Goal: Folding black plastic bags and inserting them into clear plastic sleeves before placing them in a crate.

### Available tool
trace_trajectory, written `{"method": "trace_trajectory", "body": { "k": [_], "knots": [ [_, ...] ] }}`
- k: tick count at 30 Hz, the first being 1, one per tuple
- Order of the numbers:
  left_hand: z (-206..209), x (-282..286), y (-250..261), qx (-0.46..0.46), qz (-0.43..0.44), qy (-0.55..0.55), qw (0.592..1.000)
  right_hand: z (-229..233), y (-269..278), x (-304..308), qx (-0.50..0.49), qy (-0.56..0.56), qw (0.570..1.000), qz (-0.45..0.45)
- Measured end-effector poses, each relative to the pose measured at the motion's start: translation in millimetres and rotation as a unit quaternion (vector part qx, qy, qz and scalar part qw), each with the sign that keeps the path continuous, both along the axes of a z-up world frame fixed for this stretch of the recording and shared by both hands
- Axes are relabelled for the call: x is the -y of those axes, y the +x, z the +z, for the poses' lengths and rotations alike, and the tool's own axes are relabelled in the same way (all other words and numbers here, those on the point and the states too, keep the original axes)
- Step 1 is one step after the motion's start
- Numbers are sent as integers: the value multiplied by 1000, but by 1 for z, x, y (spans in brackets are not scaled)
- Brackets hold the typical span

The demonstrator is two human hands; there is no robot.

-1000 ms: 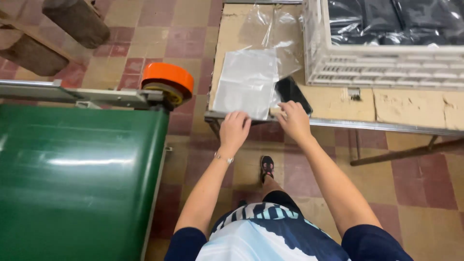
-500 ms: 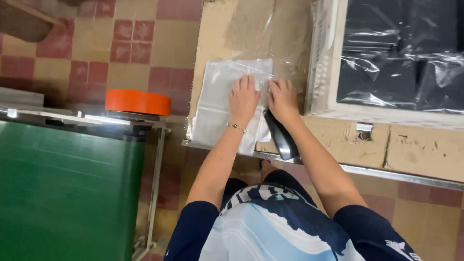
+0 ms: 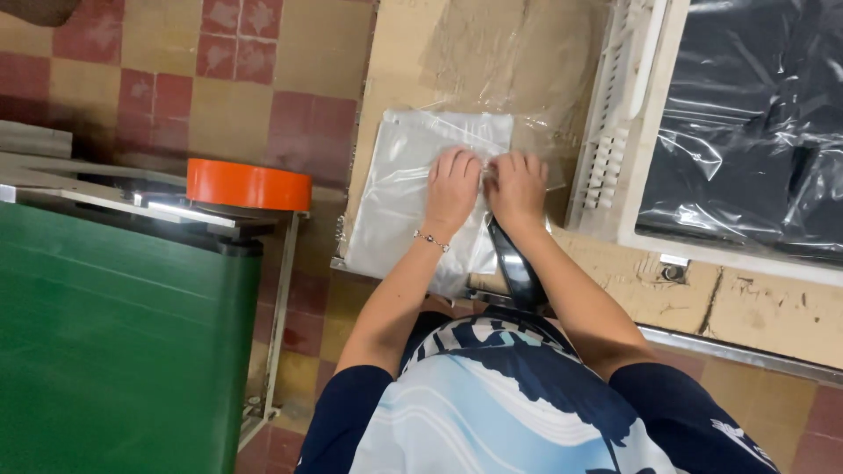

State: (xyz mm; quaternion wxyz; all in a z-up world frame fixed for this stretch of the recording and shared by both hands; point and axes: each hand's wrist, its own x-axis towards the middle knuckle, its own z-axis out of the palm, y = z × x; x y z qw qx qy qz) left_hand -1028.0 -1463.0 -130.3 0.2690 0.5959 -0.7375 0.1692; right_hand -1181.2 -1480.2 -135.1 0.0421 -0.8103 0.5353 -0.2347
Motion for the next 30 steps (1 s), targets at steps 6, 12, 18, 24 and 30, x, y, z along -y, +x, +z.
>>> {"method": "trace_trajectory", "body": {
  "k": [6, 12, 18, 24, 30],
  "knots": [
    [2, 10, 1, 6, -18, 60, 998, -15, -6, 15, 23, 74, 997, -11],
    [31, 26, 6, -252, 10, 431, 867, -1, -7, 20, 94, 161, 982, -27],
    [39, 29, 3, -208, 18, 418, 884, 8, -7, 25, 116, 204, 971, -45],
    [61, 32, 4, -342, -4, 515, 786, 38, -9, 23, 341, 282, 896, 10],
    [54, 34, -16, -202, 50, 452, 867, 50, -15, 24, 378, 305, 872, 55]
  ]
}}
